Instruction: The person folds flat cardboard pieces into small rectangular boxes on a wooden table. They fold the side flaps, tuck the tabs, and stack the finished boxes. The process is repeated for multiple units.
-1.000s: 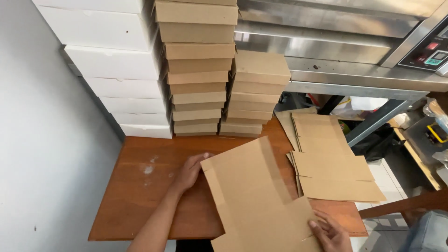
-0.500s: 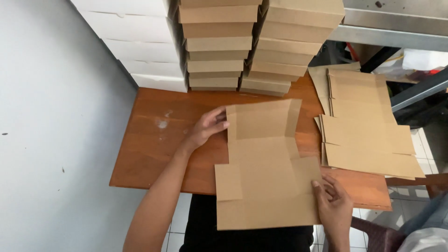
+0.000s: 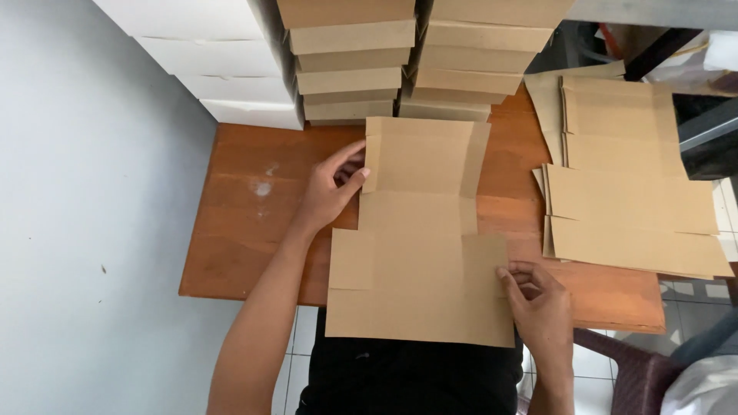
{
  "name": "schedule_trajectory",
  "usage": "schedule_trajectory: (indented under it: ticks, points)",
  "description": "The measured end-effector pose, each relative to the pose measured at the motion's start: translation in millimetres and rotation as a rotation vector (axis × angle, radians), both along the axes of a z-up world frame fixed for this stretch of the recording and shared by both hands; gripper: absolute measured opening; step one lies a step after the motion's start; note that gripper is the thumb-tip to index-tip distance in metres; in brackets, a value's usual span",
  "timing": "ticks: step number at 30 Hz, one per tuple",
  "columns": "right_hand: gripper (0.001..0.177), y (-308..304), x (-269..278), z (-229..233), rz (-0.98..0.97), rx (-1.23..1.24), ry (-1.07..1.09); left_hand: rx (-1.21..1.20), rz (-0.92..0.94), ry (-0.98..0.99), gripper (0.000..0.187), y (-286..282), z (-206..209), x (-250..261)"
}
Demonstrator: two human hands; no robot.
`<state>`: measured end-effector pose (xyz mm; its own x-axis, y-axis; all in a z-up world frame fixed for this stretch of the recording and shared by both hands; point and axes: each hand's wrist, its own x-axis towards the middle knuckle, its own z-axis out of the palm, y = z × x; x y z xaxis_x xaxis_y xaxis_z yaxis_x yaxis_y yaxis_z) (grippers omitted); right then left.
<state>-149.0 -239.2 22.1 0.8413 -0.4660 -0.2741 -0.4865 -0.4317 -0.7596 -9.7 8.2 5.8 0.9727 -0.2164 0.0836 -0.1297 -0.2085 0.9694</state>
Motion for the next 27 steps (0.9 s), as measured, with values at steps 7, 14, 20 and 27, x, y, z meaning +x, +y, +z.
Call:
schedule_trajectory:
  ticks: [7, 14, 20, 27]
  points:
    - [0.013, -16, 11, -27, 0.140, -0.094, -0.148, -0.012, -0.005, -0.308, 0.013, 1, -10, 1]
    - [0.007, -14, 26, -41, 0.135, -0.167, -0.413, -0.025, 0.025, -0.420, 0.016, 0, -8, 6]
    - [0.010, -11, 39, -44, 0.103, -0.167, -0.467, -0.012, 0.021, -0.486, 0.009, -4, -1, 9]
    - [0.004, -16, 57, -49, 0.135, -0.272, -0.526, -0.006, 0.177, -0.432, 0.027, -4, -14, 19]
